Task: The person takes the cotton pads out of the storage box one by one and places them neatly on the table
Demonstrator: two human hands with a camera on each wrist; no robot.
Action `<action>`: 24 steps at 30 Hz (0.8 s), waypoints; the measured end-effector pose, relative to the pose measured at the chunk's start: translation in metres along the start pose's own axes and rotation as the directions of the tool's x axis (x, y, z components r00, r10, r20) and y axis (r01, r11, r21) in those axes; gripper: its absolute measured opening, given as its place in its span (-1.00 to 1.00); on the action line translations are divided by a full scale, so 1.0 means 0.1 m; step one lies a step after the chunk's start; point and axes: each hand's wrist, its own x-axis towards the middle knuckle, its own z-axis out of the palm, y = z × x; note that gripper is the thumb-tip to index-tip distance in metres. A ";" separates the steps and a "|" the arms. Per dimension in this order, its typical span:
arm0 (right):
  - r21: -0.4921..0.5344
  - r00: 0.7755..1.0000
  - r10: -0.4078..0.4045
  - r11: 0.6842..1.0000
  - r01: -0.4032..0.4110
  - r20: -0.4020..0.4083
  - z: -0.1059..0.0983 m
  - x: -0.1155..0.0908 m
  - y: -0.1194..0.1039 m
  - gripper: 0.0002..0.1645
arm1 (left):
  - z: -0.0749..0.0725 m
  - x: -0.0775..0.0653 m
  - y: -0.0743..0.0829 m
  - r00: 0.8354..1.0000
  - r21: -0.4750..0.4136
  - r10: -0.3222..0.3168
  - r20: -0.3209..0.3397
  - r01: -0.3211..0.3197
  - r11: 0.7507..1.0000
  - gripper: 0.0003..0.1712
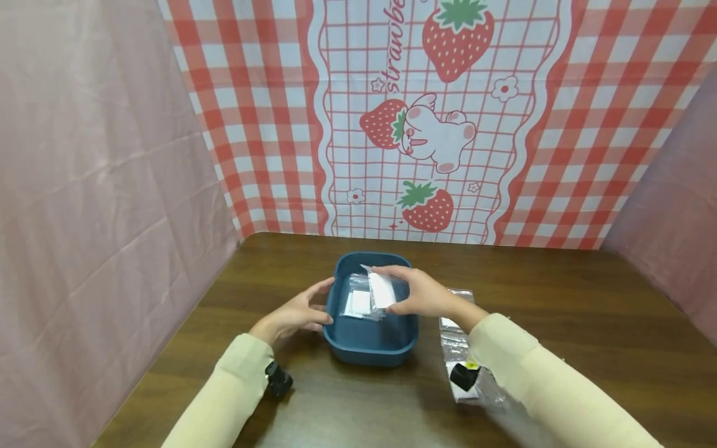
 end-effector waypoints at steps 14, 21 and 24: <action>0.049 0.995 0.061 0.997 -0.057 -0.082 -0.08 -0.48 0.08 -0.12 | 0.00 0.00 0.00 1.000 0.016 -0.004 -0.023 0.005 1.000 0.02; 0.074 0.989 0.081 0.995 -0.072 -0.124 -0.13 -0.72 0.21 -0.16 | 0.01 0.00 -0.01 1.000 0.006 -0.015 -0.021 0.015 1.000 0.02; 0.058 0.985 0.075 0.996 -0.067 -0.157 -0.15 -0.82 0.26 -0.17 | 0.00 0.01 -0.02 1.000 -0.002 -0.009 -0.019 0.009 1.000 0.02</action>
